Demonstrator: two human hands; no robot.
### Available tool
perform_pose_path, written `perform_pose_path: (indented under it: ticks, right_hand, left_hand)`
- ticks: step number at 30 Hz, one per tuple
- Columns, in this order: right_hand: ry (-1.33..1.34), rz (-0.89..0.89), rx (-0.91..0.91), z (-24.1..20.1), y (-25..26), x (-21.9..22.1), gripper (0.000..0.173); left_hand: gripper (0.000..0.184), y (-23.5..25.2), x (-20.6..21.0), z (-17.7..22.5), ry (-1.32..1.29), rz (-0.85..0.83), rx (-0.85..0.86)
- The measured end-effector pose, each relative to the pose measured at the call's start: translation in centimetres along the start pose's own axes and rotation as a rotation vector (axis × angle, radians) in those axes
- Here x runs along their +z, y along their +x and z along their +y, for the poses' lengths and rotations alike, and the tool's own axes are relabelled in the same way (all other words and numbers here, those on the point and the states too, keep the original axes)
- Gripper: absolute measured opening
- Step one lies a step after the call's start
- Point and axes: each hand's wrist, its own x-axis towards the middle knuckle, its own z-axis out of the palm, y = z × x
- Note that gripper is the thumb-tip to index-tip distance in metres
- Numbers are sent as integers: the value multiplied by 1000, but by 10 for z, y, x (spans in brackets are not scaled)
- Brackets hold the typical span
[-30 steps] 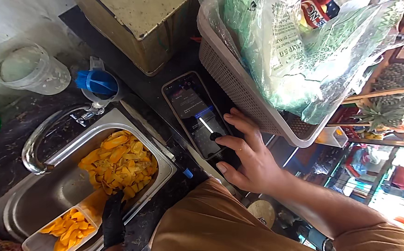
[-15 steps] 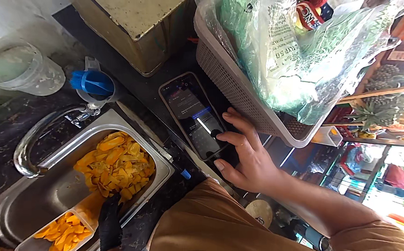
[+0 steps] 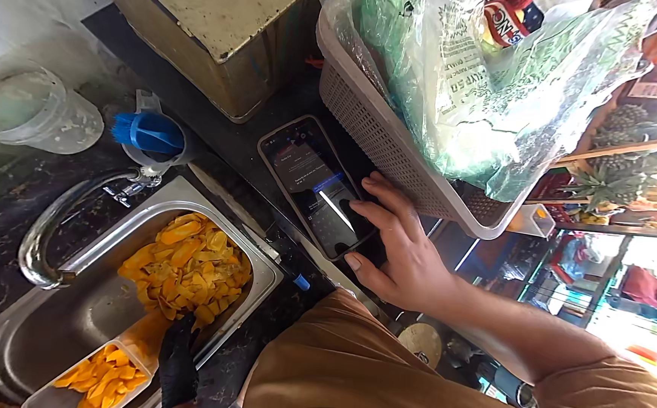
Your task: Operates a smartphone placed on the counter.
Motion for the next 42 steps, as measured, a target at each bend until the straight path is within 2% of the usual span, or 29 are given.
perform_pose_path:
  ticks: [4,14,19,23,34,42]
  right_hand:
    - [29,34,-18,2,-1,0,50]
    - [-65,-24,8,-2,1,2,55]
    - [72,19,-36,3,-3,-2,43]
    - [84,3,-70,5,-6,-3,35]
    - [23,-5,-14,3,-3,-2,47]
    - [22,-27,-78,2,-3,-2,39]
  left_hand:
    - [48,1,-2,-2,19,-15,20]
    - [47,0,-2,-3,2,-10,21]
    - [48,0,-1,-1,-10,-6,15]
    - [47,0,0,1,0,4,4]
    - [48,0,-1,1,41,-16,9]
    - [47,2,-3,-3,14,-14,17]
